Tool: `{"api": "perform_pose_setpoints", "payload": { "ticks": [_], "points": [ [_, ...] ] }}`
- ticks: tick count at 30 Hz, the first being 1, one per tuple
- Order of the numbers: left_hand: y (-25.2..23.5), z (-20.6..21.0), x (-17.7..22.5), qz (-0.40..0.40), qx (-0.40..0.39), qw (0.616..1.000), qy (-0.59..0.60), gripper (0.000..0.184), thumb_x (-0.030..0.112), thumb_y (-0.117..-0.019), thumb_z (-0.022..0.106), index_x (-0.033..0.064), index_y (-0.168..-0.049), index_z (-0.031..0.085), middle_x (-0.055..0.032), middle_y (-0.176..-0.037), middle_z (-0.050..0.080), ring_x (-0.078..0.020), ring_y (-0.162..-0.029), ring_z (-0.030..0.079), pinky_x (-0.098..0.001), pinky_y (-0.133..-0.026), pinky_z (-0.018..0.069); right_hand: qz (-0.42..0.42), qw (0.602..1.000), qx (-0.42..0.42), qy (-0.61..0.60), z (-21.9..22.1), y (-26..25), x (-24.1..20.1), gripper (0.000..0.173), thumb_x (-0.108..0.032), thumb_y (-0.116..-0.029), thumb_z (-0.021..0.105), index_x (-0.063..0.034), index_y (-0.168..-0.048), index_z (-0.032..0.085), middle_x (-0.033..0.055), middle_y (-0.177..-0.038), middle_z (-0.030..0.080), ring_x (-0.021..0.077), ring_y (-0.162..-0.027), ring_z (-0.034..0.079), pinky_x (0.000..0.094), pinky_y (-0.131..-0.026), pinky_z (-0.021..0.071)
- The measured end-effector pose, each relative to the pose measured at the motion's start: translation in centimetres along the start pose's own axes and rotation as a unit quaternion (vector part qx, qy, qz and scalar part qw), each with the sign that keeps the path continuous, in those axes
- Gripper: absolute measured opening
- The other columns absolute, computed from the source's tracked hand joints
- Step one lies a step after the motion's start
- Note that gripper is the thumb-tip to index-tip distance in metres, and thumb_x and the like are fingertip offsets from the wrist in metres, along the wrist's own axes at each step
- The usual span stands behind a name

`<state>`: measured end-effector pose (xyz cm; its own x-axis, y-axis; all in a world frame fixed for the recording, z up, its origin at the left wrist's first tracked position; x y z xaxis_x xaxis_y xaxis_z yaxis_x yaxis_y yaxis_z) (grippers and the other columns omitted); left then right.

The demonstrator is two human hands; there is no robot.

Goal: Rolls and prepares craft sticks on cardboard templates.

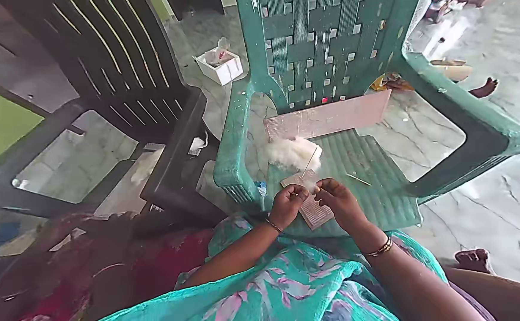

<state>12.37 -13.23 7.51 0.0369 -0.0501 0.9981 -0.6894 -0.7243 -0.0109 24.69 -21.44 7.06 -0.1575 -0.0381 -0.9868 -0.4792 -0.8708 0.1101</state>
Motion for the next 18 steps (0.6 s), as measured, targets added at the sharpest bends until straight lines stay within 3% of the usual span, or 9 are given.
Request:
{"api": "perform_pose_setpoints", "payload": {
  "ticks": [5,11,14,18],
  "points": [
    [-0.4,-0.5,-0.5,-0.02,0.026,0.999,-0.007,0.011,0.009,-0.1005,0.06,0.0022,-0.096,0.066,0.0036,-0.08,0.06,-0.0001,-0.07,0.054,-0.0184,-0.068,0.046,0.022,0.999,0.029,-0.029,-1.6,-0.2,0.4,0.005,-0.003,-0.1013,0.056,-0.0045,-0.101,0.061,0.0029,-0.089,0.067,0.0098,-0.076,0.065,0.0246,-0.068,0.054],
    [-0.7,0.7,-0.2,-0.043,0.005,0.999,0.015,0.012,0.01,-0.0984,0.064,0.0008,-0.106,0.065,0.0021,-0.088,0.063,-0.0005,-0.071,0.054,-0.0178,-0.067,0.0455,0.033,0.998,0.017,-0.05,-1.3,-0.3,0.4,0.007,-0.001,-0.1009,0.057,-0.0057,-0.098,0.061,0.0026,-0.088,0.067,0.0109,-0.077,0.065,0.0256,-0.069,0.0551],
    [-1.1,0.9,-0.2,-0.036,0.022,0.999,0.008,0.006,0.008,-0.0985,0.064,0.0022,-0.096,0.066,0.0039,-0.078,0.06,-0.0001,-0.064,0.051,-0.018,-0.063,0.0443,0.036,0.997,0.012,-0.065,-1.0,-0.3,0.6,0.006,-0.001,-0.101,0.057,-0.0057,-0.098,0.061,0.0027,-0.088,0.067,0.0105,-0.076,0.065,0.0254,-0.068,0.0547],
    [-1.2,0.6,-0.3,-0.048,0.026,0.998,-0.01,0.01,0.008,-0.0989,0.063,0.0039,-0.09,0.065,0.0046,-0.073,0.057,-0.0012,-0.063,0.05,-0.0191,-0.062,0.0433,0.038,0.996,0.027,-0.07,-2.0,-0.2,0.4,0.008,-0.001,-0.1017,0.055,-0.0065,-0.098,0.06,0.0037,-0.09,0.068,0.0113,-0.077,0.065,0.0258,-0.068,0.0542]
  ]
}}
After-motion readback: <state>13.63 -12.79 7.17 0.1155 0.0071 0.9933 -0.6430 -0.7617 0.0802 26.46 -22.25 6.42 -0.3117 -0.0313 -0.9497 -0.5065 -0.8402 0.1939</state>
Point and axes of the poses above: each hand's wrist, its own y-axis away from the middle knuckle, its own z-axis out of the palm, x = y × z, the point moved 10 cm from there along -y, towards the middle knuckle
